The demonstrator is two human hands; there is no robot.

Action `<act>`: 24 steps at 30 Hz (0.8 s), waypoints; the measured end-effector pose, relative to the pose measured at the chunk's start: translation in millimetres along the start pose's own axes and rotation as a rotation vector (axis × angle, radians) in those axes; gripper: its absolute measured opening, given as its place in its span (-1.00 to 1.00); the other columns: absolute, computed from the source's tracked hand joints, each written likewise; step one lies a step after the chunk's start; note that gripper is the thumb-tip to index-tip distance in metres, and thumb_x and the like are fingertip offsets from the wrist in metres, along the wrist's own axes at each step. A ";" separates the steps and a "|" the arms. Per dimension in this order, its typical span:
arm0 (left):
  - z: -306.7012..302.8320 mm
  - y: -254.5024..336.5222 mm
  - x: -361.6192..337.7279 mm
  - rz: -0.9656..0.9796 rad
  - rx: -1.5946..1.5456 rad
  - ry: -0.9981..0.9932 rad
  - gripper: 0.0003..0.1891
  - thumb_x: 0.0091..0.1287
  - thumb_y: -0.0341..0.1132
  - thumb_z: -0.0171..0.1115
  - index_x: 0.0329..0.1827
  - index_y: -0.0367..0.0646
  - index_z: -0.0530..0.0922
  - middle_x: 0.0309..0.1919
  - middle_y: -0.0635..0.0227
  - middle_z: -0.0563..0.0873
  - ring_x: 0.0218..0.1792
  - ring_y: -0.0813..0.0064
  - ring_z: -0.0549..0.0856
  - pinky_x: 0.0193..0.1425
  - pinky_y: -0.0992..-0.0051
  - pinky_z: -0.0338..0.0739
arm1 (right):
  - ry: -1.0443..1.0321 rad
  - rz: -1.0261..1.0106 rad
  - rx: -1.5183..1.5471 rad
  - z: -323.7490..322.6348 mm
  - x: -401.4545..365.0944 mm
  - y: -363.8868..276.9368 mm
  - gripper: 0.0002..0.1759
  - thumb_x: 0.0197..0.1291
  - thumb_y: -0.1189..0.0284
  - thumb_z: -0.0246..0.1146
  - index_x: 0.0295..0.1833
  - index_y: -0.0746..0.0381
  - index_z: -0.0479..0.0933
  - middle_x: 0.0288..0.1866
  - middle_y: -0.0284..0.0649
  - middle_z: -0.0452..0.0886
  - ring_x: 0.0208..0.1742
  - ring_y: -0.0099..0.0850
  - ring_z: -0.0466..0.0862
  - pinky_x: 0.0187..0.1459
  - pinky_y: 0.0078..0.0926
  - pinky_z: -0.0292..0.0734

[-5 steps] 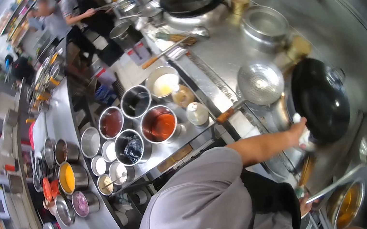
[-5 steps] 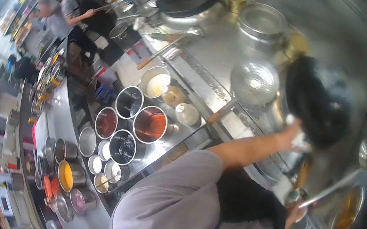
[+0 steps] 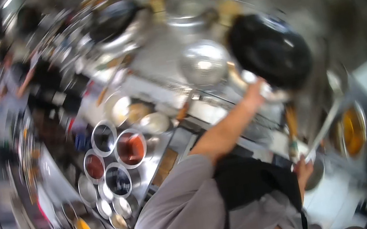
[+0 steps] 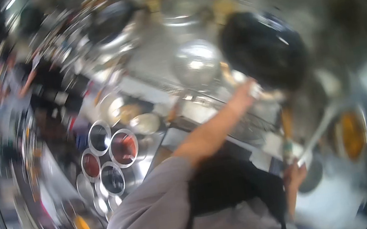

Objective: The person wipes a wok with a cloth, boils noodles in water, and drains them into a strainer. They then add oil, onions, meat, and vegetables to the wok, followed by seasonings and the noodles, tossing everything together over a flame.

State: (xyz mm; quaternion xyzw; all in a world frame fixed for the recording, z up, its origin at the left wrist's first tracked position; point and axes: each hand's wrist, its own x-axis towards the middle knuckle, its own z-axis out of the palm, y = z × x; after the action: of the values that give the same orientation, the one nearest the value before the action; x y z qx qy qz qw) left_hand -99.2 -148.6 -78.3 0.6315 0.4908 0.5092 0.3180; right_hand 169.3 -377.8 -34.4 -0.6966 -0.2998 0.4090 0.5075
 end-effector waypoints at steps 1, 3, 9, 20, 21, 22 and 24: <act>6.4 -31.9 8.6 -0.304 -0.103 -0.144 -0.53 0.09 -0.47 0.36 0.11 -0.16 0.48 -0.03 0.22 0.62 -0.05 0.41 0.62 -0.02 0.38 0.60 | 0.038 0.002 0.009 -0.7 -3.3 24.7 -0.83 0.32 0.37 0.21 -0.29 0.18 0.40 -0.63 -0.45 0.39 -0.72 -0.67 0.33 -0.72 -0.65 0.19; 6.9 -43.6 26.7 -0.892 -0.944 -0.046 -0.69 0.15 -0.39 0.33 -0.05 -0.10 0.48 -0.22 0.27 0.59 -0.23 0.39 0.60 -0.28 0.37 0.55 | 0.047 0.038 -0.056 -22.7 -14.4 20.9 -0.82 0.29 0.38 0.24 -0.30 0.21 0.41 -0.67 -0.42 0.39 -0.74 -0.64 0.36 -0.73 -0.62 0.24; -7.4 30.7 41.6 -1.101 -1.000 0.070 -0.91 0.26 -0.31 0.14 -0.23 -0.06 0.48 -0.43 0.34 0.61 -0.49 0.39 0.58 -0.63 0.47 0.37 | 0.099 -0.074 -0.097 -75.9 -31.4 9.8 -0.83 0.28 0.43 0.27 -0.31 0.24 0.43 -0.69 -0.45 0.36 -0.75 -0.68 0.34 -0.73 -0.68 0.19; -47.2 105.5 -7.5 -1.016 -0.998 0.085 -0.94 0.22 -0.40 0.05 -0.39 -0.04 0.48 -0.54 0.47 0.55 -0.60 0.54 0.47 -0.65 0.55 0.28 | -0.073 -0.150 -0.114 -110.4 -41.7 -33.0 -0.89 0.28 0.46 0.22 -0.22 0.27 0.45 -0.60 -0.47 0.37 -0.68 -0.73 0.35 -0.67 -0.69 0.26; -48.7 111.3 -9.2 -0.979 -0.994 0.047 -0.94 0.23 -0.40 0.05 -0.38 -0.04 0.49 -0.53 0.46 0.56 -0.58 0.54 0.49 -0.65 0.54 0.29 | -0.149 -0.146 -0.104 -105.5 -38.7 -44.9 -0.88 0.28 0.47 0.21 -0.14 0.27 0.46 -0.58 -0.46 0.39 -0.67 -0.73 0.37 -0.66 -0.69 0.28; -51.2 116.8 -10.0 -0.944 -0.990 0.001 -0.94 0.24 -0.40 0.05 -0.36 -0.04 0.49 -0.52 0.46 0.57 -0.57 0.53 0.51 -0.65 0.54 0.31 | -0.217 -0.141 -0.094 -100.6 -36.6 -58.2 -0.82 0.27 0.48 0.20 -0.05 0.28 0.46 -0.55 -0.45 0.40 -0.66 -0.73 0.38 -0.65 -0.70 0.29; -52.3 142.7 -9.1 -0.991 -0.959 0.023 -0.93 0.25 -0.39 0.04 -0.34 -0.06 0.50 -0.49 0.44 0.59 -0.55 0.52 0.54 -0.66 0.54 0.34 | -0.374 -0.143 0.058 -88.7 -40.3 -100.1 -0.73 0.26 0.49 0.19 0.06 0.28 0.42 -0.51 -0.43 0.43 -0.64 -0.72 0.40 -0.63 -0.70 0.32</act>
State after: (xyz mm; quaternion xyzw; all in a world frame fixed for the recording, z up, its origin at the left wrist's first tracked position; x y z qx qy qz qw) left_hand -106.9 -207.4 61.9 0.1169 0.4455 0.4711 0.7523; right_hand 227.1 -421.7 85.0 -0.5706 -0.4254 0.5028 0.4905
